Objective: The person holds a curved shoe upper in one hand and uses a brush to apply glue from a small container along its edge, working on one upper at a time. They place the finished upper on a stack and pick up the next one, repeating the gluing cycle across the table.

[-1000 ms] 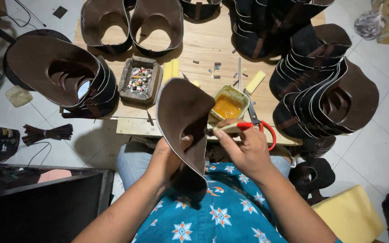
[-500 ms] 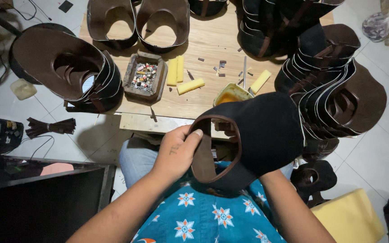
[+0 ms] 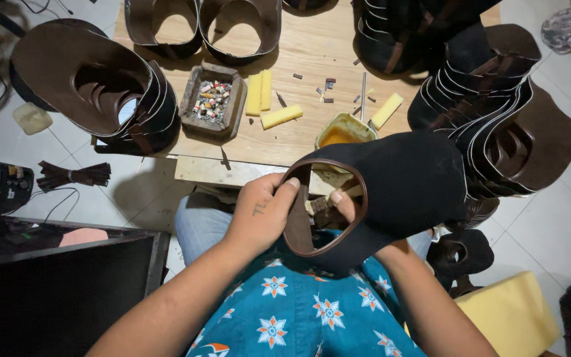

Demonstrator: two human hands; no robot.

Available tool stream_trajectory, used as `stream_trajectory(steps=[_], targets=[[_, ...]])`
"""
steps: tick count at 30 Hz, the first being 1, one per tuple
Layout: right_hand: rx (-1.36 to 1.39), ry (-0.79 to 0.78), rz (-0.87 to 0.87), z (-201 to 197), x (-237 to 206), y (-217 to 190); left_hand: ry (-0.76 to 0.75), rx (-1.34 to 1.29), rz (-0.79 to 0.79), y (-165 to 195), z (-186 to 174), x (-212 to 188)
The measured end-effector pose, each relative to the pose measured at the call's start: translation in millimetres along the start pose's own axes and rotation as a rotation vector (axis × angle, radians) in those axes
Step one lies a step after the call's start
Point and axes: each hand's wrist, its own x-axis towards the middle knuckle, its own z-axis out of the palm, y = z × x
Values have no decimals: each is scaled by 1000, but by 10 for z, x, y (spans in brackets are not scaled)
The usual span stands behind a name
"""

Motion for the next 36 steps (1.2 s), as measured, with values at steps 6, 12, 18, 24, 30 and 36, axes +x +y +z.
stream_trajectory(steps=[6,12,18,24,30,36], targets=[[55,76,-127,62,-42,-44,10,-61,116,4,-11,-25],[-126,-5,248,62,-162,-72,59,-68,110,26,-65,10],[115,-64,-219,24,-168,228,44,-33,95,-96,-88,91],[-102,320,-248,-216,285,406,37,-161,104,-271,-172,106],[-502,302,-438,-349,726,307,-11,-420,128,-312,-154,-7],[-534,300,-380,-399,786,129,-30,-510,13,-280,-186,-89]])
